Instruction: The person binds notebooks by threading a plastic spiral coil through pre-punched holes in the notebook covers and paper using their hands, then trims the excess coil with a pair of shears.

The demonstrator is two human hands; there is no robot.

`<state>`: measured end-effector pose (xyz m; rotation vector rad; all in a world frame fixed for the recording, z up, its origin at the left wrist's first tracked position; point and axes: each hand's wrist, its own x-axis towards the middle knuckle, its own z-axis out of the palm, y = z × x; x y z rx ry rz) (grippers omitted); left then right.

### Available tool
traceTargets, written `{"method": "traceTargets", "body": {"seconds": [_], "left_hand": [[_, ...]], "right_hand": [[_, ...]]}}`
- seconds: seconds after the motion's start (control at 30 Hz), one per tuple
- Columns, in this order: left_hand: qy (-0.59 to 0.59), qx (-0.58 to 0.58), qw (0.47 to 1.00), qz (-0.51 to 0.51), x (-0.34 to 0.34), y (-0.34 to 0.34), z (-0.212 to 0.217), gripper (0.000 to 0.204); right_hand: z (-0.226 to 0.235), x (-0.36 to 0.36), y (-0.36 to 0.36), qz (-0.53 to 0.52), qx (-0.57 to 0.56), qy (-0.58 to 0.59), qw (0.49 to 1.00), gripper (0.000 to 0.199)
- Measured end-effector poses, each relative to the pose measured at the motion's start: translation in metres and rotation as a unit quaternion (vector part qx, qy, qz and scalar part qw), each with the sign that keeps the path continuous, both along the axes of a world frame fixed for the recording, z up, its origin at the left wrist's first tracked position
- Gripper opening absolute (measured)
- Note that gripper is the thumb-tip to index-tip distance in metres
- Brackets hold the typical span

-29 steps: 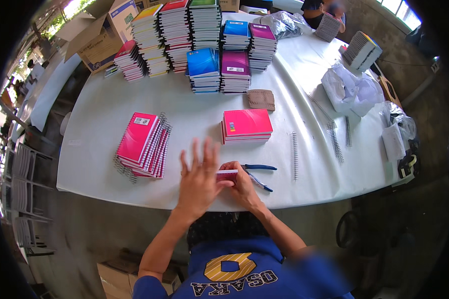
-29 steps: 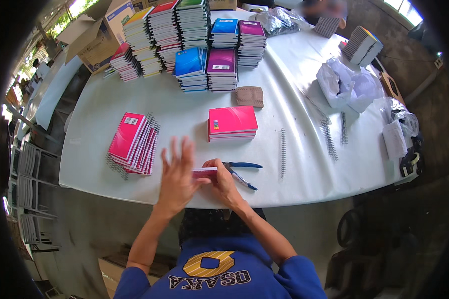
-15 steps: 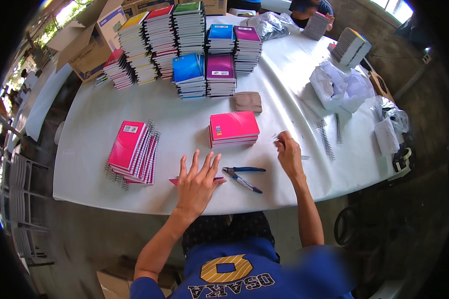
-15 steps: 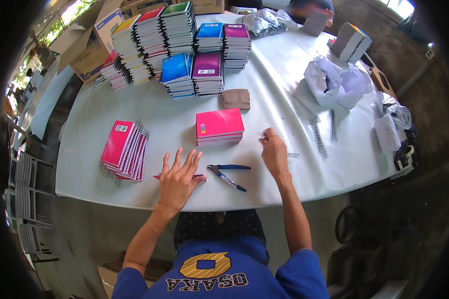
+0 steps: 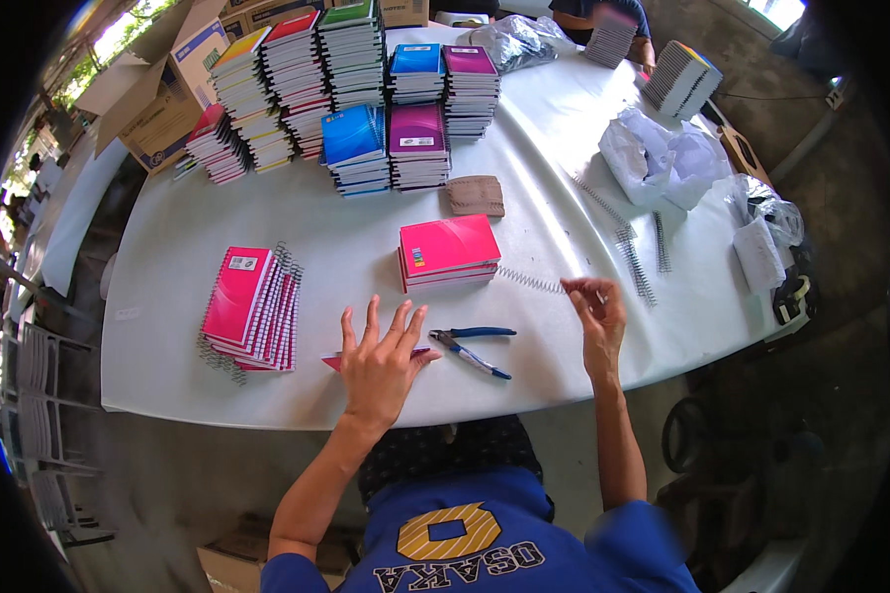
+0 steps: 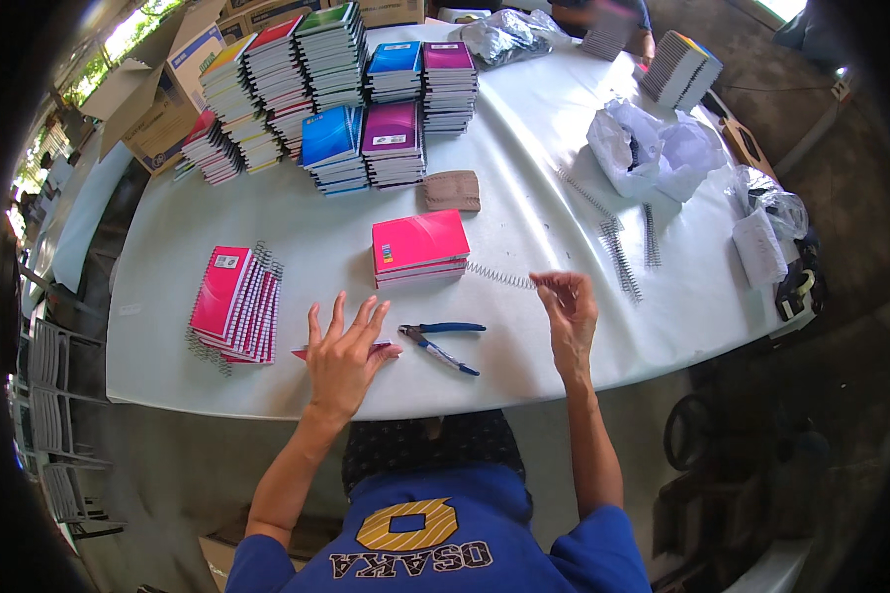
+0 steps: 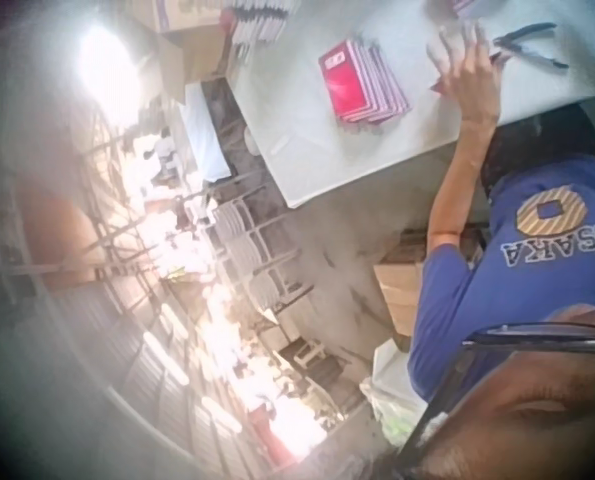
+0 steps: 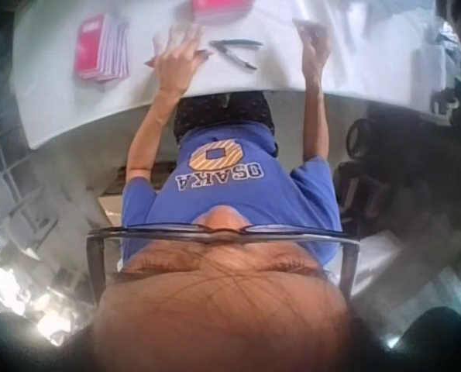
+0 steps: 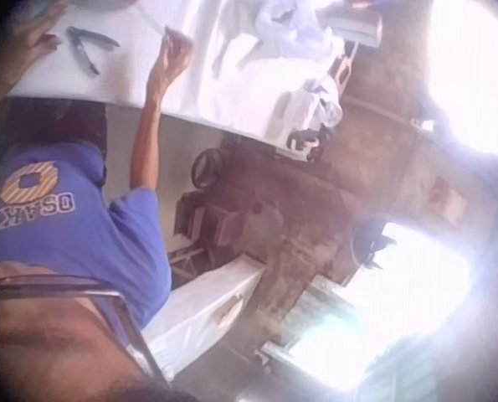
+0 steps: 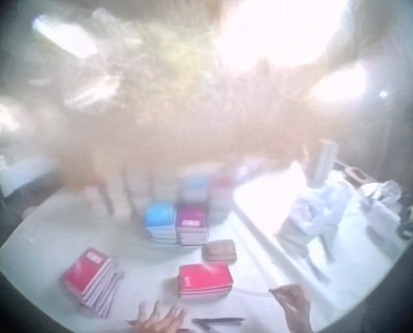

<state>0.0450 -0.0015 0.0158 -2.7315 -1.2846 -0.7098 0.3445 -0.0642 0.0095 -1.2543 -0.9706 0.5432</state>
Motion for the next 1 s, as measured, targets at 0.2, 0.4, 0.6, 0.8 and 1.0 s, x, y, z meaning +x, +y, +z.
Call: {"method": "traceTargets", "body": {"seconds": [0.2,0.4,0.6,0.8,1.0], "left_hand": [[0.029,-0.012,1.000,-0.002,-0.005,0.000,-0.001,0.078],[0.056,-0.023,0.998,-0.003,-0.008,0.005,0.003,0.074],[0.066,-0.064,0.996,-0.017,-0.016,-0.001,0.009,0.072],[0.055,-0.050,0.997,-0.036,-0.015,0.004,0.012,0.062],[0.052,-0.034,0.997,-0.039,-0.014,0.007,0.011,0.064]], "right_hand": [[-0.012,0.003,-0.009,-0.114,-0.185,-0.429,0.877,0.049],[-0.038,-0.017,0.054,-0.040,-0.146,-0.527,0.836,0.022],[0.028,-0.064,0.026,0.150,-0.112,-0.323,0.928,0.019],[0.030,-0.095,0.030,0.243,-0.051,-0.289,0.924,0.027],[0.023,-0.090,0.039,0.318,-0.072,-0.213,0.921,0.022]]}}
